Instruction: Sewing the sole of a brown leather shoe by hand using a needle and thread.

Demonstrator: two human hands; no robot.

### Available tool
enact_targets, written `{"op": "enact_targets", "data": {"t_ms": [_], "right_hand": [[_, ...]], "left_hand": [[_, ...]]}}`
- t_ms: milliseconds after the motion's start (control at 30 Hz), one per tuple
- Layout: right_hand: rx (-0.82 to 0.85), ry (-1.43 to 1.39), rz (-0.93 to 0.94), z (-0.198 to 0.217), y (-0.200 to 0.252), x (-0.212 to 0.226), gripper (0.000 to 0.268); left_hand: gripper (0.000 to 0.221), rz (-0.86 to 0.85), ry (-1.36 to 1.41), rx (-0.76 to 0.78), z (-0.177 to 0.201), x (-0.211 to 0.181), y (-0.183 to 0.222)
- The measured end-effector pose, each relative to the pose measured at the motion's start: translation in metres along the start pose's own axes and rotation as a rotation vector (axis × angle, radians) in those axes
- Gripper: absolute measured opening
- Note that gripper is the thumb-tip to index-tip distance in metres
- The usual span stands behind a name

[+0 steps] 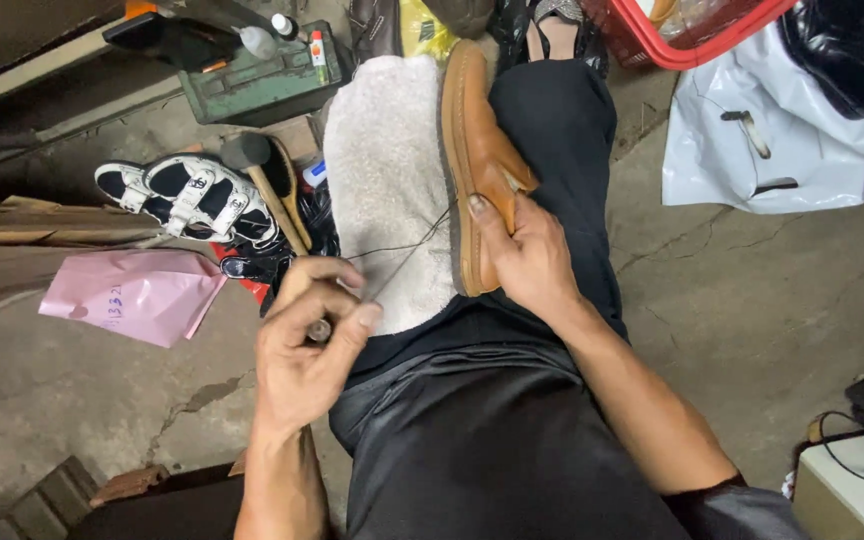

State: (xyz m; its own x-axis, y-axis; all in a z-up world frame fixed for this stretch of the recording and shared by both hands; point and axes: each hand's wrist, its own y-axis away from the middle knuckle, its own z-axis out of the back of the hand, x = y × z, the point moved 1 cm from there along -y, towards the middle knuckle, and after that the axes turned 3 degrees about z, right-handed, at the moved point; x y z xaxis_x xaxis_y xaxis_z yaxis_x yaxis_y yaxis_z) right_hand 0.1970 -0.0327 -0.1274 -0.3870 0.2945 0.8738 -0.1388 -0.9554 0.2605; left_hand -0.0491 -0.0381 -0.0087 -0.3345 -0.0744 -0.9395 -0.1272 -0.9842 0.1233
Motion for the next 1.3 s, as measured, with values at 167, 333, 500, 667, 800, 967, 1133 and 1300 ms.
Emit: {"op": "enact_targets", "data": {"t_ms": [167,333,500,667,800,967,1133,1300], "right_hand": [[0.019,-0.015,-0.065,-0.001,-0.001,0.006,0.044],[0.053,0.179,-0.019,-0.007,0.008,0.015,0.054],[-0.025,-0.036,0.05,0.017,0.014,0.02,0.06],[-0.08,-0.105,0.282,0.055,0.021,0.058,0.042],[-0.179,-0.045,0.172,0.062,0.036,0.034,0.043],[-0.186,-0.117,0.239,0.071,0.038,0.044,0.042],[-0.264,-0.092,0.25,0.076,0.035,0.033,0.027],[-0.248,-0.074,0.282,0.075,0.031,0.034,0.035]], "left_hand": [[0.045,0.041,0.167,0.174,-0.044,0.037,0.019],[0.044,-0.19,-0.169,0.106,-0.049,-0.016,0.034],[0.044,-0.155,-0.502,0.109,-0.037,-0.03,0.03],[0.041,-0.128,-0.826,0.058,-0.047,-0.007,0.026],[0.056,-0.17,-0.853,0.04,-0.06,-0.002,0.018],[0.06,-0.198,-0.84,0.121,-0.066,-0.01,0.008],[0.017,-0.141,-0.71,0.191,-0.06,-0.036,0.002],[0.016,0.077,-0.085,0.339,-0.046,-0.048,0.004]]}}
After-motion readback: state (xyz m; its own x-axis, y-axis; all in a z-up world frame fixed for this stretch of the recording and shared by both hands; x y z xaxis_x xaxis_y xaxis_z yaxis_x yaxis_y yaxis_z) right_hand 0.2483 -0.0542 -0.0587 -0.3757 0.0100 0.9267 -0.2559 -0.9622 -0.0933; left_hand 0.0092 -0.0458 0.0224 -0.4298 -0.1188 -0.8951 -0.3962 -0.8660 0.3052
